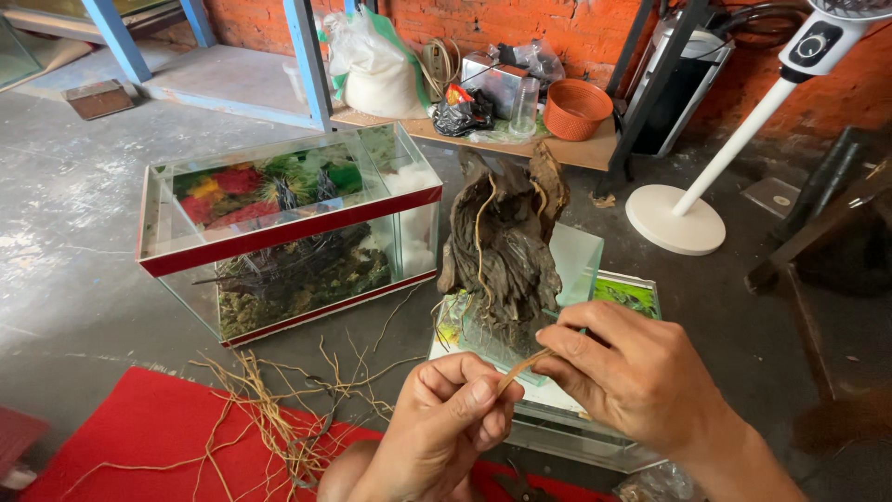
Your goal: The person sits on a red mat and arranges thin, light-colored twigs onto a large piece of dark driftwood placed inside a glass tank. They use a small bottle to apply adhesive to the twigs and the driftwood, then carefully position and press the twigs into place to create a decorative arrangement.
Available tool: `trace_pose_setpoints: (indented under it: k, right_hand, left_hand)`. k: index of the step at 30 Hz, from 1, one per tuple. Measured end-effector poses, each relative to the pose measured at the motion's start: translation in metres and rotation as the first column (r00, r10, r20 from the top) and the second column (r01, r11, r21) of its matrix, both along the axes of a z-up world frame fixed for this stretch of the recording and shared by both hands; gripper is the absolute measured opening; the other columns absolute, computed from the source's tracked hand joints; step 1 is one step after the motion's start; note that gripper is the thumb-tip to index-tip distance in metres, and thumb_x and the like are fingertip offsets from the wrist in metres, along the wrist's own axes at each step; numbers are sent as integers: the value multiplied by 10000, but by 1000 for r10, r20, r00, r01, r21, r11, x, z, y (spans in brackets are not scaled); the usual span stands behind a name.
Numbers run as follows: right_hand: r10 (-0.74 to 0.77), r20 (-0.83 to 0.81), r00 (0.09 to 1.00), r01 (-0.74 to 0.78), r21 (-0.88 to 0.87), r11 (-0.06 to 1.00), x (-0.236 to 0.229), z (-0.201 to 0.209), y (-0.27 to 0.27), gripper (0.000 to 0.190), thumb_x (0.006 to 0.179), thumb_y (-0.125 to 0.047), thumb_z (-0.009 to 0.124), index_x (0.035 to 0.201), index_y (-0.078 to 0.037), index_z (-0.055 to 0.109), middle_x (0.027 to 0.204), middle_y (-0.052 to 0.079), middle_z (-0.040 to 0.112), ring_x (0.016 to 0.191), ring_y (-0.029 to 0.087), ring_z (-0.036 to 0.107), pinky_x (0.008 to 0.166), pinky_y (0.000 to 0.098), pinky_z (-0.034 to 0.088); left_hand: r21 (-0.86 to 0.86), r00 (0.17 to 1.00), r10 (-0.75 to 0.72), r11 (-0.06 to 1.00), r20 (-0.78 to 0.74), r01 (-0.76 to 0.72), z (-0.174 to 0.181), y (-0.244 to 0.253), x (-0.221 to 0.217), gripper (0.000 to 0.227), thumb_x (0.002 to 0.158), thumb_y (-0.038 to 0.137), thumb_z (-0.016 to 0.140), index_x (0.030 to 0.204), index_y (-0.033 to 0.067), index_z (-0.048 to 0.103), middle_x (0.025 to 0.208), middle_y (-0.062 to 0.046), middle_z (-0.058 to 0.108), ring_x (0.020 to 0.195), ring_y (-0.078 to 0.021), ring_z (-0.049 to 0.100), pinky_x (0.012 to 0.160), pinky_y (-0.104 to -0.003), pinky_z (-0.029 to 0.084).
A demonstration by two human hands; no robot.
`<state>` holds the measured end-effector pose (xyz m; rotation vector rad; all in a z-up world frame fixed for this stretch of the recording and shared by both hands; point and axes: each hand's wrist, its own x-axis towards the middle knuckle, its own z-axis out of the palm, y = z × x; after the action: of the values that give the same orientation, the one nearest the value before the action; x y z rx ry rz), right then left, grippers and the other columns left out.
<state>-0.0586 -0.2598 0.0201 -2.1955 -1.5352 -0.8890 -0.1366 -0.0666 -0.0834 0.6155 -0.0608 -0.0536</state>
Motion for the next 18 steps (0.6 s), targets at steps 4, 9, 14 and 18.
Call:
trace_pose_setpoints:
  k: [4,9,14,18]
  right_hand:
    - [-16,0,1000,16,-76,997,5,-4,-14,128,1002,-187,688,1110,-119,704,1035,72,646,789,240,673,651,366,531]
    - [-61,12,998,62,-68,996,9,0,-28,191,978,-168,710,1166,-141,735,1074,59,673,878,230,711,717,367,565]
    - [-34,-105,994,32,-18,999,14,-3,-30,234,951,-181,729,1175,-125,760,1118,56,697,945,228,721,790,357,579]
    - [-14,-243,970,35,81,996,8,8,-28,331,887,-154,783,1193,-35,743,1139,98,745,1032,209,755,960,327,586]
  left_hand:
    - [228,996,-18,973,-83,36,4,7,-9,264,909,159,809,932,-103,799,635,-170,717,519,-137,613,475,-232,398]
    - [229,978,-165,955,-125,190,-24,33,-14,252,930,-21,764,1157,-124,801,894,-299,806,748,-260,761,535,-262,590]
    - [412,995,-97,907,-1,89,0,24,-16,140,903,-2,810,992,-109,825,850,-251,828,716,-226,768,624,-308,621]
    - [580,984,5,808,175,-108,5,17,-16,134,890,105,856,873,-27,839,787,-136,833,721,-144,746,678,-288,598]
